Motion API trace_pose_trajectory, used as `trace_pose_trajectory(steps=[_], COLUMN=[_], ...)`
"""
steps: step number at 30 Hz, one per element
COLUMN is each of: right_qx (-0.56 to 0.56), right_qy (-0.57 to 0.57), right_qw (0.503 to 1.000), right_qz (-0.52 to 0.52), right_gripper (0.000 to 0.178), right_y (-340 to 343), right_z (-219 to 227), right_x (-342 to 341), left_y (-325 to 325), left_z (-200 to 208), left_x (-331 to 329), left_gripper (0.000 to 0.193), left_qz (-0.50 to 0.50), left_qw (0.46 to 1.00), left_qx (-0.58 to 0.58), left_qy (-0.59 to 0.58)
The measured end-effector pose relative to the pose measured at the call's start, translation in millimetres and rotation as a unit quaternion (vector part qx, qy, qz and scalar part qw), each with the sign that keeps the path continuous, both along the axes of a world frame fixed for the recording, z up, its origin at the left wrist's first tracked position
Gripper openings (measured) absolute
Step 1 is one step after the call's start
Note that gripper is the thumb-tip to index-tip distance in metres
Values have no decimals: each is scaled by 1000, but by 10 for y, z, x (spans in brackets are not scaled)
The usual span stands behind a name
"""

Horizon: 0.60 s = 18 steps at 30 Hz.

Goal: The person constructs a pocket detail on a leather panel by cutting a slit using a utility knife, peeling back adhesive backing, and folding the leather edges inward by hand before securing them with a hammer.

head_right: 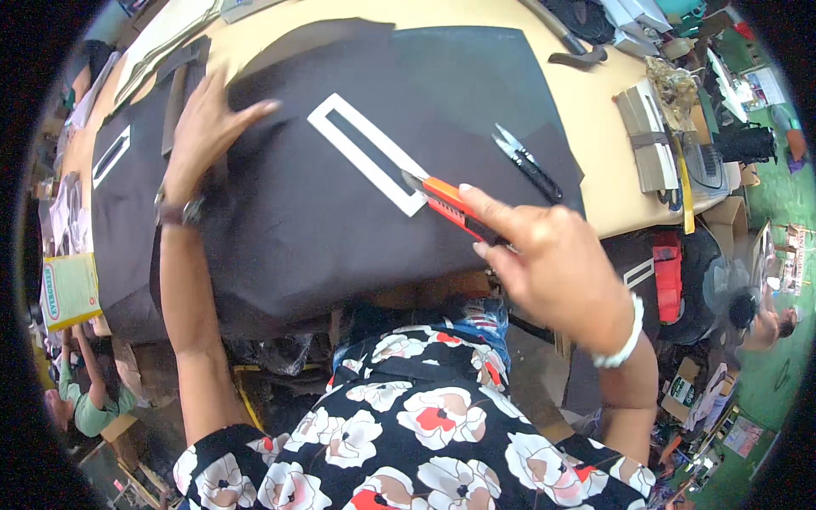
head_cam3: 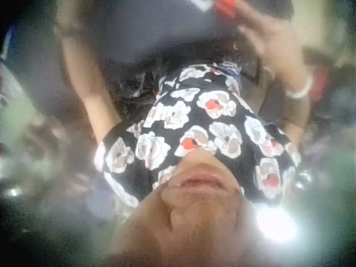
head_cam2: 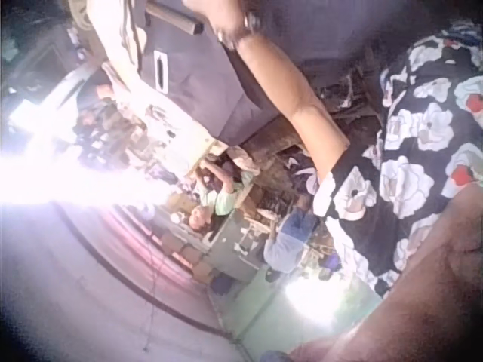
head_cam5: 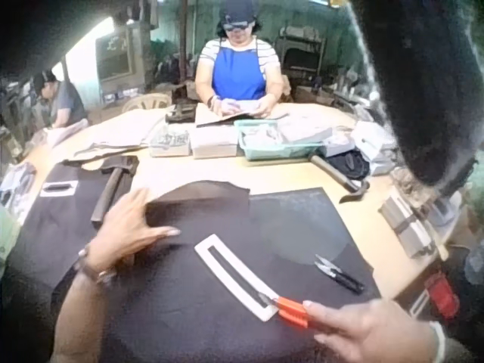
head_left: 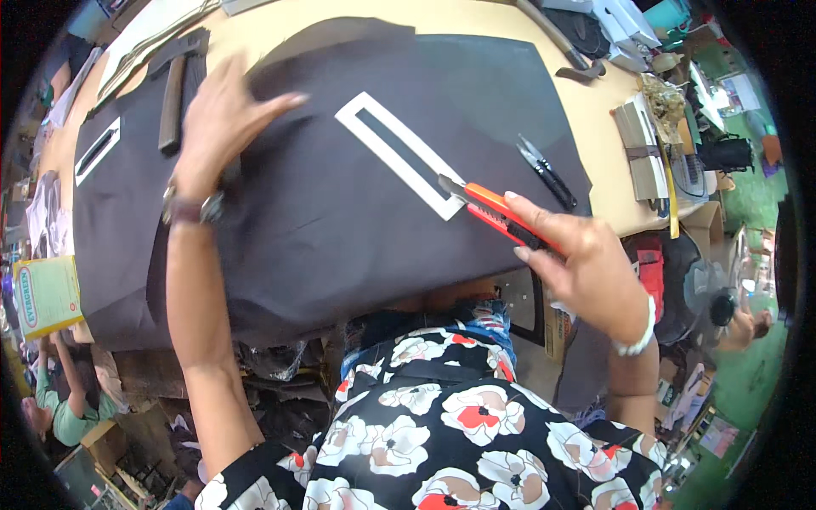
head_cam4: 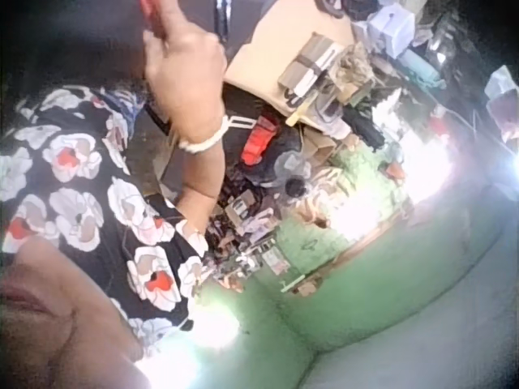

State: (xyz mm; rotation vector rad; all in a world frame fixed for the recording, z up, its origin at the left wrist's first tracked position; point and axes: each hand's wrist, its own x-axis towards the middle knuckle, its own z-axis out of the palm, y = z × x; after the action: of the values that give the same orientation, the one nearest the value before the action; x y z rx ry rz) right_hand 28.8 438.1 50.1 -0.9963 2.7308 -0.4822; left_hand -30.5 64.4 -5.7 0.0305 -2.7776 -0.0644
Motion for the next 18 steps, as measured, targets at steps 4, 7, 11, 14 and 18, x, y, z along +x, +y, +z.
trace_pose_trajectory(steps=[4,7,11,14,18], right_qx=[-178,-214,-114,-74,-66], right_qy=[-193,71,200,293,289], right_qw=[937,957,955,935,933], right_qz=[-232,-184,-186,-184,-205], right_gripper=[40,36,39,42,43], right_y=[160,320,319,268,189], right_z=[-7,-485,-880,-898,-611], right_x=[-449,-1060,-1535,-1550,-1021], left_y=[-225,-393,-49,98,182], left_z=[201,-103,90,102,273], left_x=[229,250,95,137,213], left_gripper=[49,41,62,77,60], left_qz=[133,-27,104,65,88], left_qw=[934,810,738,754,807], left_qx=[176,583,636,611,470], left_qy=[-282,-52,-202,-233,-345])
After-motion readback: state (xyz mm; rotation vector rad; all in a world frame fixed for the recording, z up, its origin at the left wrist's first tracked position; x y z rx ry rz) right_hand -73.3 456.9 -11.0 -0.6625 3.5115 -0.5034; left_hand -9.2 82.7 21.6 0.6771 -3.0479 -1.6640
